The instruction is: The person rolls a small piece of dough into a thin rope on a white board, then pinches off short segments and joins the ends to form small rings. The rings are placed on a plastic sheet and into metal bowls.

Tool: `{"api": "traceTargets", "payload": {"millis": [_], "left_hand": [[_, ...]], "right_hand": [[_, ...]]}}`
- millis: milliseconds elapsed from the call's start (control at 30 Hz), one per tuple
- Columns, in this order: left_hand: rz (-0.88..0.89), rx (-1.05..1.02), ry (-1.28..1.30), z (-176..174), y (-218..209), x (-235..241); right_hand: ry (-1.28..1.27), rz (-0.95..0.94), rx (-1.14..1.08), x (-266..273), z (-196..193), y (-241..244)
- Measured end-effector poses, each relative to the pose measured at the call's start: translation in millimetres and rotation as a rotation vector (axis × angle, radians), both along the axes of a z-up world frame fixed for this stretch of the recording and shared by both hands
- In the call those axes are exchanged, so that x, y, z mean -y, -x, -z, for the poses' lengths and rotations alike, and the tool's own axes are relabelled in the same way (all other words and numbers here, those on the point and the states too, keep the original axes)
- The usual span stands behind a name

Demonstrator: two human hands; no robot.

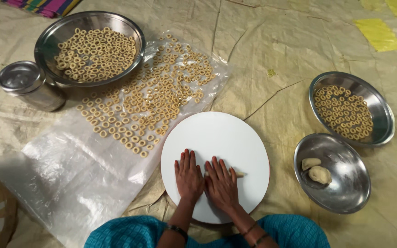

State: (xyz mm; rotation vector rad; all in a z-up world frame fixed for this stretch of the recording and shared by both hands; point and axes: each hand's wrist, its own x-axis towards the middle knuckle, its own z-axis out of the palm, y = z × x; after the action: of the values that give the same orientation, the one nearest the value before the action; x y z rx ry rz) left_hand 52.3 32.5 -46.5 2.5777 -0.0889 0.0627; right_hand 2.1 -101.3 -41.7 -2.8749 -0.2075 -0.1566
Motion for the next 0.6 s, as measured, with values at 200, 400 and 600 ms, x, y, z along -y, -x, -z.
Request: {"api": "traceTargets", "payload": {"millis": [200, 400, 600], "left_hand": [[0.047, -0.226, 0.215, -7, -41, -27], [-0.280, -0.497, 0.582, -51, -46, -58], [-0.275, -0.347, 0.820, -76, -71, -44]], "right_hand": [[-0.051, 0.056, -0.119, -16, -6, 45], [0.012, 0.060, -0.020, -21, -6, 1], [0.136, 0.107, 0.040, -17, -8, -111]]}}
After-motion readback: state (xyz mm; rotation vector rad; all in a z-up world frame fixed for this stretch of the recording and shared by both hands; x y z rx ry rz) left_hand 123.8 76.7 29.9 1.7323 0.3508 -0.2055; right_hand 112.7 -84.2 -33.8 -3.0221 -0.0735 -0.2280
